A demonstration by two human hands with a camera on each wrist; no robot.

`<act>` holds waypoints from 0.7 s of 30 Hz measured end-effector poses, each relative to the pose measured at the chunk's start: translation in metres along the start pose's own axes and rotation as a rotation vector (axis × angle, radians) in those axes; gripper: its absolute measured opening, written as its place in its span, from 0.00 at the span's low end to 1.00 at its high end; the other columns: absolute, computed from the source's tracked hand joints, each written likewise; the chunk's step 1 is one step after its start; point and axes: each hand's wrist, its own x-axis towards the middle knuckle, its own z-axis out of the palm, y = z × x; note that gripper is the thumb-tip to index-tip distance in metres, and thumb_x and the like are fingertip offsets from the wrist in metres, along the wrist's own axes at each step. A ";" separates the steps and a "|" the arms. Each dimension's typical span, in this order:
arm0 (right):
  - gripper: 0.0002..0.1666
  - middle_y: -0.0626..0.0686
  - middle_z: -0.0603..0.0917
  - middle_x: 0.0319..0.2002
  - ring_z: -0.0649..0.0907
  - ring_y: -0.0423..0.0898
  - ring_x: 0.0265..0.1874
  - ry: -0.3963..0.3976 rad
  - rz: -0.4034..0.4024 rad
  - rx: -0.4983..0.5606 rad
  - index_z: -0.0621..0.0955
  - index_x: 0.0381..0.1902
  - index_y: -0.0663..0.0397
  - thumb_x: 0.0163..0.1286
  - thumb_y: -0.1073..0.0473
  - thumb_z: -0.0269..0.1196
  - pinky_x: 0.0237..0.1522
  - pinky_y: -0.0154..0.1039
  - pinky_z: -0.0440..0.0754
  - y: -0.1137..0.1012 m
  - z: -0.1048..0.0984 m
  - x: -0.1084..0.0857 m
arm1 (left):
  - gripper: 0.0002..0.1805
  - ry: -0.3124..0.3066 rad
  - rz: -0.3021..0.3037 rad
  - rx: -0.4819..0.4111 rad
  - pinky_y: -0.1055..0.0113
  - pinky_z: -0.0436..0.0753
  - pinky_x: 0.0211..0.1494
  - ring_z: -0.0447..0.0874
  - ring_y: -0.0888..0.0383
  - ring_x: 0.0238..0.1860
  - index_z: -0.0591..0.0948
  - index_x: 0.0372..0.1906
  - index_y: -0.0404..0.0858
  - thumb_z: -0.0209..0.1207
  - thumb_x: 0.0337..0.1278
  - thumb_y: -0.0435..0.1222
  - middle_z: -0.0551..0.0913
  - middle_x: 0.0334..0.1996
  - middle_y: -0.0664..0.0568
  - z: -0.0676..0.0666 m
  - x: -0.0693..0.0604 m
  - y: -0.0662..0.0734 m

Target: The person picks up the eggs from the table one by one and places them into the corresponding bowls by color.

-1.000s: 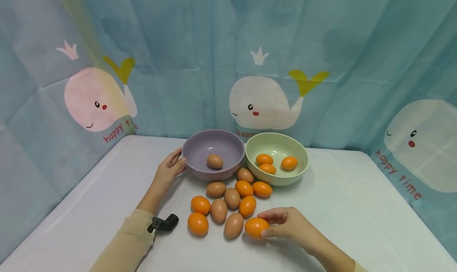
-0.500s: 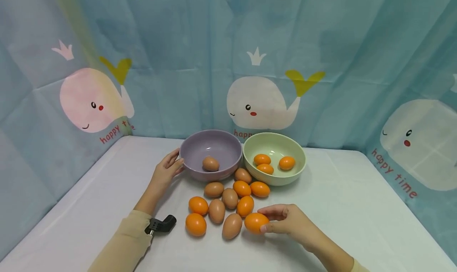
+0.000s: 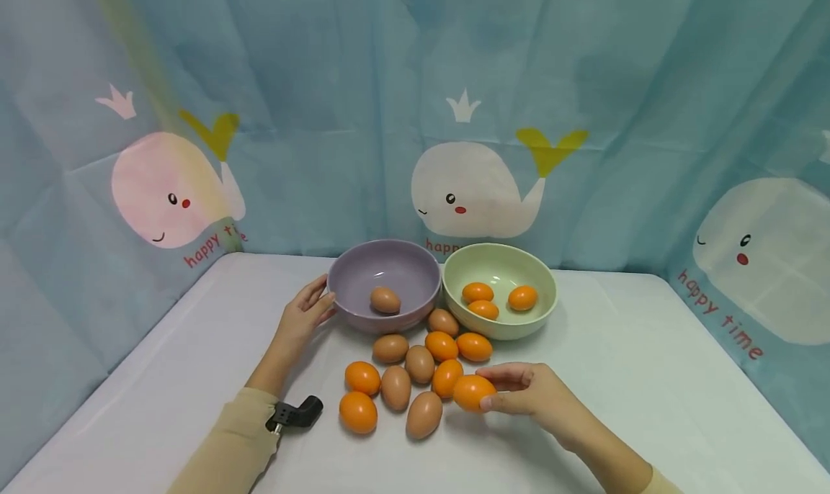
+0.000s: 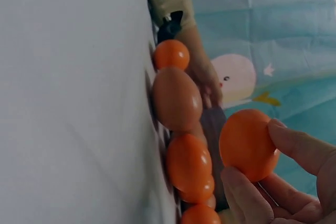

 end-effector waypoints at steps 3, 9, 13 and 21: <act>0.30 0.55 0.87 0.53 0.85 0.40 0.47 0.025 -0.007 0.001 0.81 0.60 0.60 0.62 0.54 0.71 0.50 0.35 0.87 -0.006 -0.006 0.001 | 0.35 0.003 0.005 0.001 0.72 0.80 0.63 0.62 0.48 0.75 0.55 0.78 0.37 0.53 0.74 0.42 0.52 0.80 0.45 0.002 -0.001 -0.001; 0.29 0.53 0.87 0.54 0.84 0.41 0.49 0.110 -0.013 -0.040 0.81 0.60 0.58 0.63 0.52 0.70 0.56 0.42 0.86 -0.023 -0.019 0.010 | 0.36 0.009 0.013 -0.009 0.74 0.81 0.62 0.62 0.48 0.75 0.55 0.78 0.36 0.53 0.74 0.41 0.52 0.80 0.45 0.000 -0.001 -0.002; 0.29 0.53 0.88 0.53 0.85 0.41 0.50 0.173 -0.012 -0.050 0.81 0.60 0.58 0.63 0.52 0.71 0.60 0.44 0.84 -0.031 -0.027 0.019 | 0.36 0.008 0.016 0.003 0.69 0.79 0.65 0.61 0.48 0.76 0.54 0.78 0.36 0.53 0.74 0.42 0.52 0.80 0.45 -0.001 -0.001 -0.002; 0.32 0.51 0.85 0.53 0.85 0.34 0.46 0.233 -0.006 0.010 0.79 0.61 0.63 0.63 0.53 0.71 0.54 0.33 0.87 -0.040 -0.043 0.043 | 0.35 0.005 0.006 -0.007 0.68 0.78 0.66 0.61 0.48 0.76 0.54 0.78 0.36 0.53 0.75 0.41 0.52 0.80 0.45 0.001 -0.001 -0.002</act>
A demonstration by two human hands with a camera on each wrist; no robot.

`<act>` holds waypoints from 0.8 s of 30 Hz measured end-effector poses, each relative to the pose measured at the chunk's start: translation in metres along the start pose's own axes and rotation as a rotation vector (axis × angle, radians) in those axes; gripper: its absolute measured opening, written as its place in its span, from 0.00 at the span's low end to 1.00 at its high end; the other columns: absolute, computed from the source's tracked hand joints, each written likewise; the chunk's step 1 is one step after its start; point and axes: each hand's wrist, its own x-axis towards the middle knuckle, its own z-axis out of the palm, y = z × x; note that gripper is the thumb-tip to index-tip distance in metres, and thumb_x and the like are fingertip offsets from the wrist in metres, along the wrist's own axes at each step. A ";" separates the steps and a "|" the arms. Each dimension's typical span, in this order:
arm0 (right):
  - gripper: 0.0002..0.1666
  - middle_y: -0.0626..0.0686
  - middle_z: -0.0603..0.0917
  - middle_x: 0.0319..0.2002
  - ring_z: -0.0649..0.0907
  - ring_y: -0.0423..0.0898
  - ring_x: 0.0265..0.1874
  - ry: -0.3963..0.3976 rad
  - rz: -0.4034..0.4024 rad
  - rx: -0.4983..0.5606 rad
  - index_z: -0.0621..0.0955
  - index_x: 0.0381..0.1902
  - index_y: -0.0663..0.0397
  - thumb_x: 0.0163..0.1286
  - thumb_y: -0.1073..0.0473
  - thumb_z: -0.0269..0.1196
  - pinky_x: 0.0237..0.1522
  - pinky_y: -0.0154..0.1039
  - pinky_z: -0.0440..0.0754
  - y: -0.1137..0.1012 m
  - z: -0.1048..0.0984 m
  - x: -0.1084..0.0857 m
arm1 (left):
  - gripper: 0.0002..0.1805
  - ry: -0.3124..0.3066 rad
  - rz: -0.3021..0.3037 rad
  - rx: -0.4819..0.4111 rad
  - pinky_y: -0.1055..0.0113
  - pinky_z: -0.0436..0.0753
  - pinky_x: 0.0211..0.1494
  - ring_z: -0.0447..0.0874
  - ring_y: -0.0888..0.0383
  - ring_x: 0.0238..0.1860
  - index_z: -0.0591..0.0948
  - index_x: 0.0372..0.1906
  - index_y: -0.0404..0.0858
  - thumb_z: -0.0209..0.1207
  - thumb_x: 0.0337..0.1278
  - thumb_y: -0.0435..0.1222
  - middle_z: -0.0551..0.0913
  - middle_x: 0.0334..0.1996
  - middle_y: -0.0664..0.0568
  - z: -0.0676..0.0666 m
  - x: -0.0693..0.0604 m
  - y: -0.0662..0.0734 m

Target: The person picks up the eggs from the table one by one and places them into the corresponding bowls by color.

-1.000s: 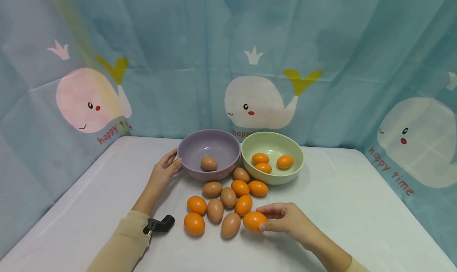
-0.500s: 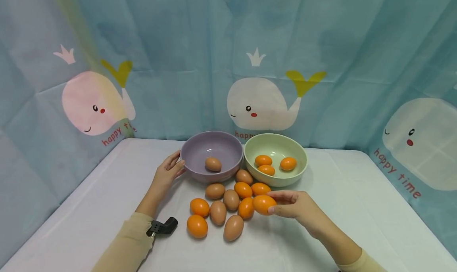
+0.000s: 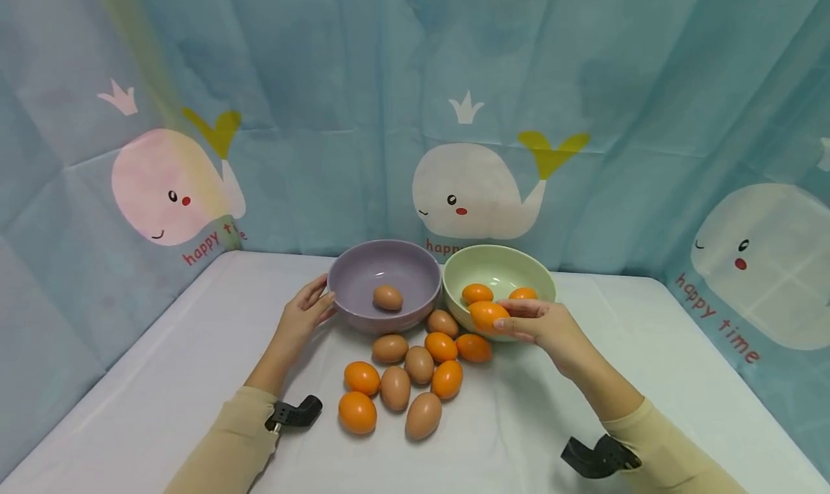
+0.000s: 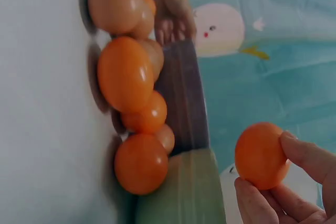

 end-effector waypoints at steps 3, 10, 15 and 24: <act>0.31 0.49 0.86 0.51 0.85 0.32 0.44 0.017 0.006 0.034 0.79 0.61 0.64 0.64 0.54 0.71 0.52 0.29 0.86 0.001 -0.004 0.010 | 0.36 -0.003 -0.002 -0.001 0.71 0.80 0.64 0.61 0.49 0.76 0.54 0.79 0.36 0.53 0.74 0.42 0.52 0.80 0.46 0.001 -0.001 0.001; 0.34 0.56 0.81 0.61 0.84 0.31 0.44 0.066 0.036 0.030 0.75 0.66 0.61 0.67 0.51 0.68 0.61 0.38 0.83 0.001 -0.010 0.035 | 0.36 0.000 -0.008 0.007 0.69 0.79 0.65 0.61 0.49 0.76 0.54 0.79 0.38 0.53 0.74 0.43 0.51 0.80 0.47 -0.001 -0.003 0.004; 0.34 0.58 0.78 0.65 0.83 0.42 0.54 0.137 0.053 0.003 0.76 0.66 0.57 0.67 0.47 0.67 0.68 0.46 0.78 -0.002 -0.011 0.053 | 0.35 0.004 -0.011 -0.003 0.71 0.79 0.64 0.62 0.48 0.76 0.54 0.79 0.37 0.52 0.75 0.41 0.52 0.80 0.46 -0.002 -0.003 0.003; 0.32 0.60 0.77 0.66 0.78 0.53 0.64 0.221 0.075 0.009 0.77 0.65 0.57 0.68 0.50 0.67 0.68 0.42 0.78 0.003 -0.016 0.082 | 0.36 -0.004 -0.005 0.004 0.69 0.79 0.65 0.60 0.48 0.76 0.54 0.79 0.36 0.53 0.74 0.42 0.51 0.80 0.45 0.000 -0.001 0.001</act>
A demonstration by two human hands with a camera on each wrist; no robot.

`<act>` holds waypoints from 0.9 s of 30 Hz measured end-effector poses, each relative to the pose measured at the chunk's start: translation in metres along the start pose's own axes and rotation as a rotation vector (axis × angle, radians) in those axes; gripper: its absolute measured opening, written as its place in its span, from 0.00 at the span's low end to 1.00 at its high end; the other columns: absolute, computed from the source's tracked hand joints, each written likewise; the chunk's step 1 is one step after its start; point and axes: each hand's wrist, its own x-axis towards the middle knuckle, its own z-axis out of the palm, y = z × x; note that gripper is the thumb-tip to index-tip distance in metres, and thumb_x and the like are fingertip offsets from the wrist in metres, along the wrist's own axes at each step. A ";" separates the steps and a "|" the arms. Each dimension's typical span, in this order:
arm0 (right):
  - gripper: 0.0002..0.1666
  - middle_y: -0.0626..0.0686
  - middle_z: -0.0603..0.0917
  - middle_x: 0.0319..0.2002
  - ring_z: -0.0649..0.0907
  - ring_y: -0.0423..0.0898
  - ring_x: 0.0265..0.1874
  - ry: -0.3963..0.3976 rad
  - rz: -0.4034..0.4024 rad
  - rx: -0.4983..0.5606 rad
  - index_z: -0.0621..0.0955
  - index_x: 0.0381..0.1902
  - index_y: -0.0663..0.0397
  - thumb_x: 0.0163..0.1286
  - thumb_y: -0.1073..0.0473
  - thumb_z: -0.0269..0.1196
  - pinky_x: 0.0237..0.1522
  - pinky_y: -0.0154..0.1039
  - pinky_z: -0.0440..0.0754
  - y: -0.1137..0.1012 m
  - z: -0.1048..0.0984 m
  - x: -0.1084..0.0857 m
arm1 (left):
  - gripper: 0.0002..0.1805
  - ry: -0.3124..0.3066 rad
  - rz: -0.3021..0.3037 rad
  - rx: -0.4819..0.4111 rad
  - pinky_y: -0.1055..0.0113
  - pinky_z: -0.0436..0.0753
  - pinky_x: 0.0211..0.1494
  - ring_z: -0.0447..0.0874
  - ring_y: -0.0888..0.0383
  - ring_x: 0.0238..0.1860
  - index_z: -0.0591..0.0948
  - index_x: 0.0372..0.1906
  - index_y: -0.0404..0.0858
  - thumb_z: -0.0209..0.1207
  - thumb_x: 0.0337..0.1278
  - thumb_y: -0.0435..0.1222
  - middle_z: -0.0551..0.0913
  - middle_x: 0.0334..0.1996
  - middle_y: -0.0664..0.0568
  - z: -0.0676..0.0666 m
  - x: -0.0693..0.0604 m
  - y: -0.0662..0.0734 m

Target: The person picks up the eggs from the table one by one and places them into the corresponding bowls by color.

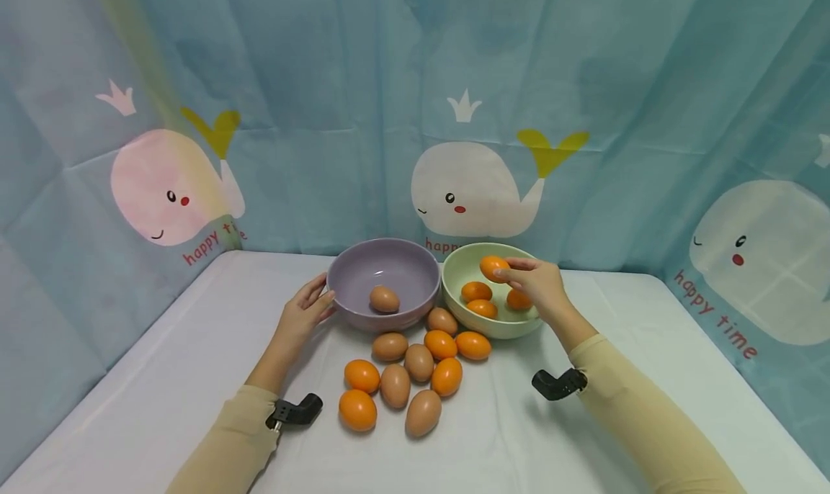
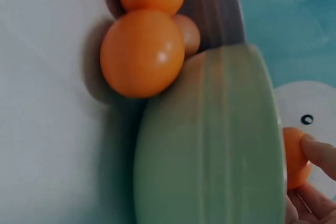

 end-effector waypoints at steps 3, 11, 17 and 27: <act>0.31 0.60 0.77 0.65 0.79 0.54 0.63 0.013 0.005 -0.010 0.77 0.65 0.58 0.68 0.50 0.68 0.68 0.42 0.78 0.001 0.003 0.010 | 0.36 0.009 0.004 0.004 0.66 0.78 0.66 0.61 0.48 0.76 0.54 0.79 0.36 0.53 0.74 0.42 0.52 0.80 0.45 -0.001 0.000 0.000; 0.31 0.60 0.78 0.65 0.79 0.55 0.63 0.046 0.021 -0.032 0.78 0.64 0.59 0.67 0.52 0.68 0.68 0.44 0.78 0.006 0.009 0.031 | 0.36 0.004 -0.010 0.005 0.65 0.77 0.67 0.61 0.49 0.76 0.54 0.79 0.37 0.53 0.74 0.41 0.52 0.80 0.46 0.000 0.000 0.000; 0.29 0.59 0.78 0.65 0.79 0.56 0.61 0.073 0.035 -0.059 0.79 0.63 0.57 0.67 0.52 0.68 0.69 0.46 0.78 0.007 0.015 0.039 | 0.35 0.009 -0.005 -0.001 0.62 0.76 0.68 0.62 0.49 0.76 0.54 0.79 0.38 0.53 0.75 0.41 0.52 0.80 0.46 0.000 -0.002 -0.001; 0.28 0.60 0.79 0.64 0.79 0.57 0.60 0.077 0.018 -0.059 0.79 0.63 0.58 0.67 0.55 0.68 0.68 0.47 0.78 0.013 0.021 0.052 | 0.35 0.013 -0.002 0.007 0.64 0.77 0.66 0.61 0.48 0.76 0.55 0.79 0.38 0.53 0.75 0.41 0.52 0.80 0.47 -0.001 0.000 -0.003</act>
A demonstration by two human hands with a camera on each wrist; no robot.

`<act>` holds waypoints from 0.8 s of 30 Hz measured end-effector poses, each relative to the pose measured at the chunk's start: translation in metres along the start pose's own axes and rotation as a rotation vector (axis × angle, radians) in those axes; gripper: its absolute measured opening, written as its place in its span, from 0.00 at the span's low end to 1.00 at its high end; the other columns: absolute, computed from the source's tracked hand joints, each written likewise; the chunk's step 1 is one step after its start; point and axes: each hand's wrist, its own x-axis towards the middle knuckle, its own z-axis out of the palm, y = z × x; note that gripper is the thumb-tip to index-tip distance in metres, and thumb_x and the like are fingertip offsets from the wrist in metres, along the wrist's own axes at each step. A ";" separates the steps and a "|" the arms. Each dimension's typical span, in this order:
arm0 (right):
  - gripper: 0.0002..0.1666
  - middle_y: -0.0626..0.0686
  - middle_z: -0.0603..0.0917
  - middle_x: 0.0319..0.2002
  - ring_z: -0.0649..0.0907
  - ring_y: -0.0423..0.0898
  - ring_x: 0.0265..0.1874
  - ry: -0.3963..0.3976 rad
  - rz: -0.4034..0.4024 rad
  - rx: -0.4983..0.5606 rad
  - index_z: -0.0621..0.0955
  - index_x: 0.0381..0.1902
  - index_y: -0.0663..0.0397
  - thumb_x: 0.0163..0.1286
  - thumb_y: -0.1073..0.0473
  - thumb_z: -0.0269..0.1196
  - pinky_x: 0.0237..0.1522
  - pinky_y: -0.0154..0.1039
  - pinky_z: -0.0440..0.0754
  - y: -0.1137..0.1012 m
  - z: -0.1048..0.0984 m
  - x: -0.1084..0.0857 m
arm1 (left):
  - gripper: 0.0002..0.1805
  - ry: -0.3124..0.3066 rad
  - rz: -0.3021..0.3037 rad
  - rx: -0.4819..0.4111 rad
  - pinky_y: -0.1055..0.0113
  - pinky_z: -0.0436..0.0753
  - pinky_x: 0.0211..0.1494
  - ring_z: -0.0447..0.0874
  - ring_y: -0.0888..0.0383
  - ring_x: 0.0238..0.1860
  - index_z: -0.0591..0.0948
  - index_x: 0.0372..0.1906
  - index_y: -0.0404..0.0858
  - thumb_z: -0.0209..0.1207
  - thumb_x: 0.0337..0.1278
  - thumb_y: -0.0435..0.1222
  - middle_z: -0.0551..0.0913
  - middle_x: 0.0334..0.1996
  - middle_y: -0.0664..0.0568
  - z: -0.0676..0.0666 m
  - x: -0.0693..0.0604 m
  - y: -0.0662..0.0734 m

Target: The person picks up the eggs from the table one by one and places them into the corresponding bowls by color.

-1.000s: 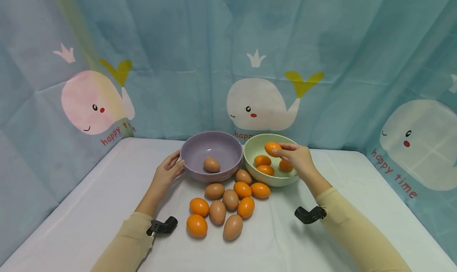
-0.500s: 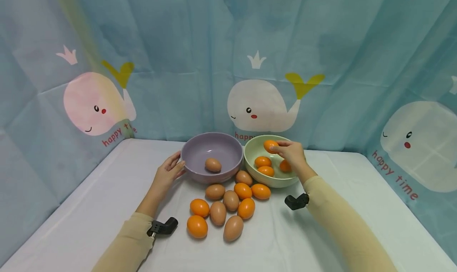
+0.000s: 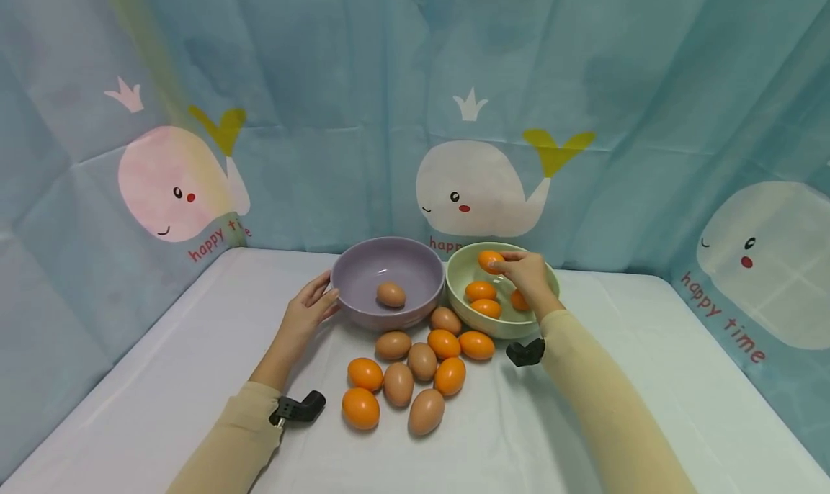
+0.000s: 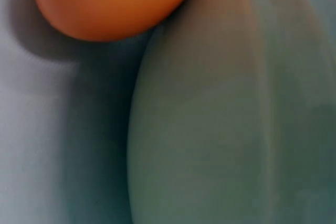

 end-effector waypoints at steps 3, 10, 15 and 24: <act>0.27 0.61 0.80 0.62 0.80 0.56 0.58 -0.009 -0.017 -0.022 0.79 0.62 0.60 0.67 0.56 0.68 0.66 0.46 0.80 0.001 0.002 0.003 | 0.35 0.003 0.002 -0.002 0.63 0.77 0.67 0.61 0.48 0.76 0.55 0.79 0.38 0.52 0.75 0.40 0.52 0.80 0.46 0.000 -0.001 0.002; 0.28 0.65 0.81 0.60 0.83 0.56 0.56 -0.023 -0.065 -0.069 0.79 0.61 0.65 0.66 0.59 0.69 0.63 0.45 0.82 0.004 0.005 0.006 | 0.35 -0.004 -0.001 -0.022 0.61 0.75 0.68 0.61 0.49 0.76 0.55 0.79 0.38 0.53 0.74 0.41 0.52 0.80 0.47 0.000 -0.002 0.003; 0.28 0.65 0.82 0.58 0.82 0.55 0.54 -0.037 -0.067 -0.117 0.79 0.61 0.66 0.65 0.59 0.69 0.62 0.46 0.82 0.005 0.006 0.006 | 0.35 -0.001 -0.003 -0.027 0.63 0.76 0.67 0.62 0.50 0.76 0.55 0.79 0.38 0.53 0.74 0.41 0.52 0.80 0.47 0.001 -0.003 0.005; 0.26 0.64 0.83 0.58 0.81 0.52 0.49 -0.038 -0.066 -0.209 0.81 0.59 0.65 0.66 0.57 0.68 0.57 0.43 0.83 0.006 0.006 0.003 | 0.37 -0.020 -0.010 -0.016 0.67 0.79 0.66 0.61 0.48 0.76 0.53 0.79 0.38 0.53 0.74 0.43 0.51 0.80 0.47 0.001 -0.002 0.003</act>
